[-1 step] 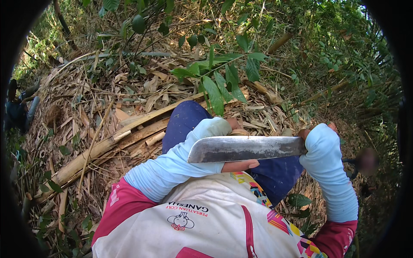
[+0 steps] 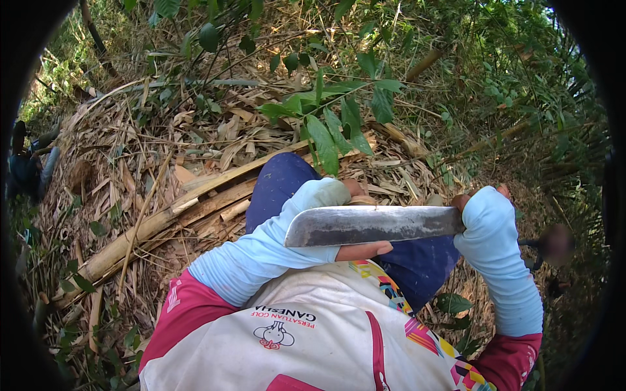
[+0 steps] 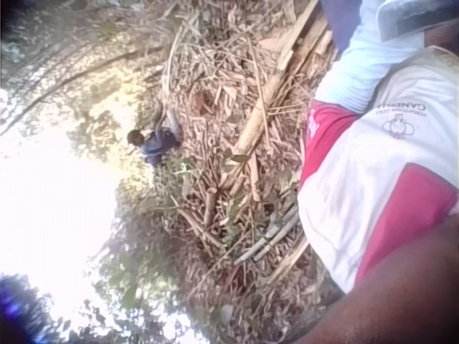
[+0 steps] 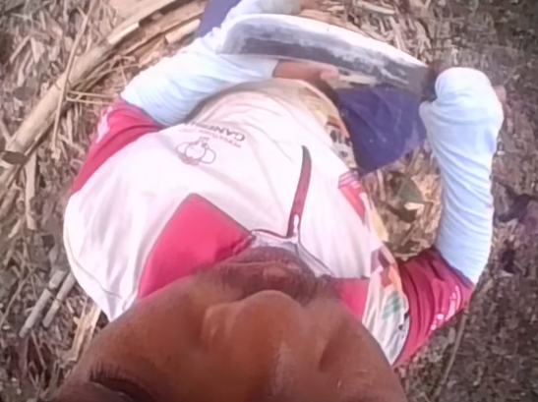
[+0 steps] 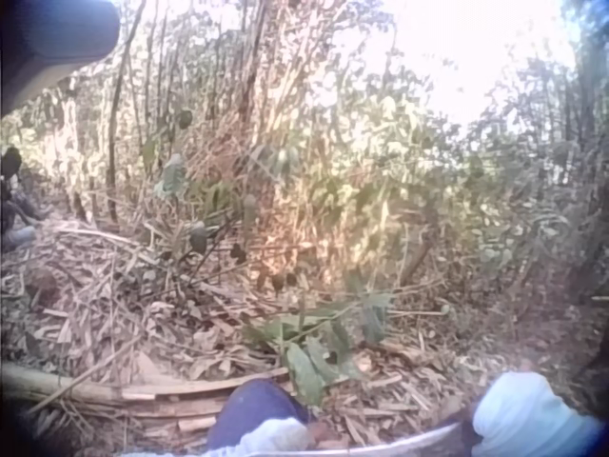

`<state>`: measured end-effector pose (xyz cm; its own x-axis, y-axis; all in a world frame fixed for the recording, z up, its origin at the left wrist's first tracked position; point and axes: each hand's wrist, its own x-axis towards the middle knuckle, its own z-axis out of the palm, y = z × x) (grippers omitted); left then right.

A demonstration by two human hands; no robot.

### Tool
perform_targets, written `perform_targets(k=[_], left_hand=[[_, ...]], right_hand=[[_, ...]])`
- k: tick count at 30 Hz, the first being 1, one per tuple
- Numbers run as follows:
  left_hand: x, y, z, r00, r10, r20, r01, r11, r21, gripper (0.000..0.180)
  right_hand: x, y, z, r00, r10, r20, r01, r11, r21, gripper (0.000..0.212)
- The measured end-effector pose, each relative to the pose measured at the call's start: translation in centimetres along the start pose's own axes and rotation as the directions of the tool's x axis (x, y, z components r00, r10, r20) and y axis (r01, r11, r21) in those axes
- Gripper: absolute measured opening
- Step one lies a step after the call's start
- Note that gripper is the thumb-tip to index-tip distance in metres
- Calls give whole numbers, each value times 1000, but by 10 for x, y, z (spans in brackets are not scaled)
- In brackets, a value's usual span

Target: The person sits on the ground in a bamboo forest and uses a large knife to carve a piece of bamboo. They repeatedly shave the surface of the bamboo segment, rotating it to work on different sides and refining its shape.

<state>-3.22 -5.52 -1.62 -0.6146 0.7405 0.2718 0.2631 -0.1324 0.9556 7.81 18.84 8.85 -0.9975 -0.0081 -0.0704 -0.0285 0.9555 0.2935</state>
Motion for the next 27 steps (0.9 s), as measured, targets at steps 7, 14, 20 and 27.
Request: perform_targets(k=[7, 14, 20, 27], left_hand=[[3, 2, 1, 1000, -10, -2, 11, 999, 44, 37], [-7, -2, 1, 988, -117, 105, 90, 968, 233, 48], [8, -6, -10, 985, -114, -129, 134, 979, 156, 60], [16, -28, -23, 966, -87, -245, 87, 996, -8, 60]], right_hand=[[2, 5, 1, 998, 12, 56, -10, 999, -44, 26], [10, 66, 38, 858, 514, -2, -502, 838, 212, 21], [-11, 104, 98, 807, 582, -99, -384, 645, 661, 29], [-32, 42, 101, 798, 569, 200, -328, 131, 936, 47]])
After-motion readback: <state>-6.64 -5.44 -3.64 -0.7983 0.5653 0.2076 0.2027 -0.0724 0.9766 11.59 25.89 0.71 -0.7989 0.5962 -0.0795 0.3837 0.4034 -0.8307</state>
